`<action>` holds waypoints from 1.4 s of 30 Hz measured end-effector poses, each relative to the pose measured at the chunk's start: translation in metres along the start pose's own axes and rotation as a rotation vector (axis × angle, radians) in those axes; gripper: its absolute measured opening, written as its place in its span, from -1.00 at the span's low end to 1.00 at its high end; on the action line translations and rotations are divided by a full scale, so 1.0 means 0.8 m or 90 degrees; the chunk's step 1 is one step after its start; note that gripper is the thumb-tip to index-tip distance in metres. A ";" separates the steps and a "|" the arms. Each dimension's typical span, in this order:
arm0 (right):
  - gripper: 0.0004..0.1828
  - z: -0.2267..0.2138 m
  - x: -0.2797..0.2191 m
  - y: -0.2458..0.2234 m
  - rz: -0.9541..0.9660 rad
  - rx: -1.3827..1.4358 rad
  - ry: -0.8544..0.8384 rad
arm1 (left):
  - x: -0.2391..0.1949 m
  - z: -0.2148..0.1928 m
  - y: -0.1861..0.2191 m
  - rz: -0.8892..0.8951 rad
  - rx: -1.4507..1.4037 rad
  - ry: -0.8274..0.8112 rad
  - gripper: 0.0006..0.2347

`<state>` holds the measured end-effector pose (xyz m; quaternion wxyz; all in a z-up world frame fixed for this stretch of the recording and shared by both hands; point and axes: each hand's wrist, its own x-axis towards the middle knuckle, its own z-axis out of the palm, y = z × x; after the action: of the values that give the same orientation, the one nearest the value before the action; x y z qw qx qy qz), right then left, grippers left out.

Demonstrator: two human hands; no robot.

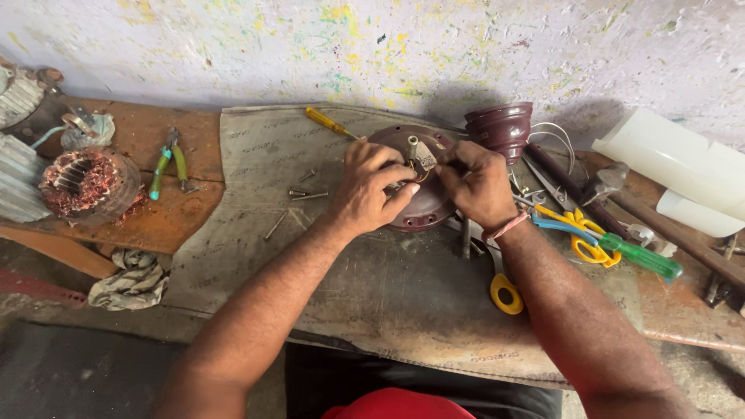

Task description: The person assembles a ceiling fan motor housing by positioning the top cover and inserting screws into the side by hand.

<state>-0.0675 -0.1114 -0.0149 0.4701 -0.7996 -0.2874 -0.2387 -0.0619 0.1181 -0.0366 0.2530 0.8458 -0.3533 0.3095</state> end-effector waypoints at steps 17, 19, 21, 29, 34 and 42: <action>-0.86 0.020 0.000 -0.021 -0.049 -0.003 0.065 | -0.013 0.013 0.023 -0.033 0.171 -0.099 -0.73; -0.82 0.028 0.001 -0.028 -0.025 -0.038 0.087 | -0.020 0.012 0.024 -0.031 0.172 -0.106 -0.68; -0.78 0.035 0.002 -0.035 0.035 -0.047 0.106 | -0.027 0.010 0.025 -0.015 0.169 -0.098 -0.61; -0.87 0.045 -0.007 -0.037 -0.035 -0.083 0.103 | -0.040 0.009 0.024 0.016 0.093 -0.033 -0.52; -0.82 0.049 -0.018 -0.029 0.016 0.043 0.063 | -0.031 -0.001 0.021 -0.118 -0.102 0.134 -0.79; -0.73 0.051 -0.018 -0.003 0.061 0.105 0.112 | 0.012 -0.023 0.041 -0.149 -0.127 0.070 -0.84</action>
<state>-0.0749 -0.0774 -0.0413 0.5686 -0.7470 -0.2250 -0.2610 -0.0878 0.1051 -0.0107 0.3894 0.8334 -0.2669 0.2872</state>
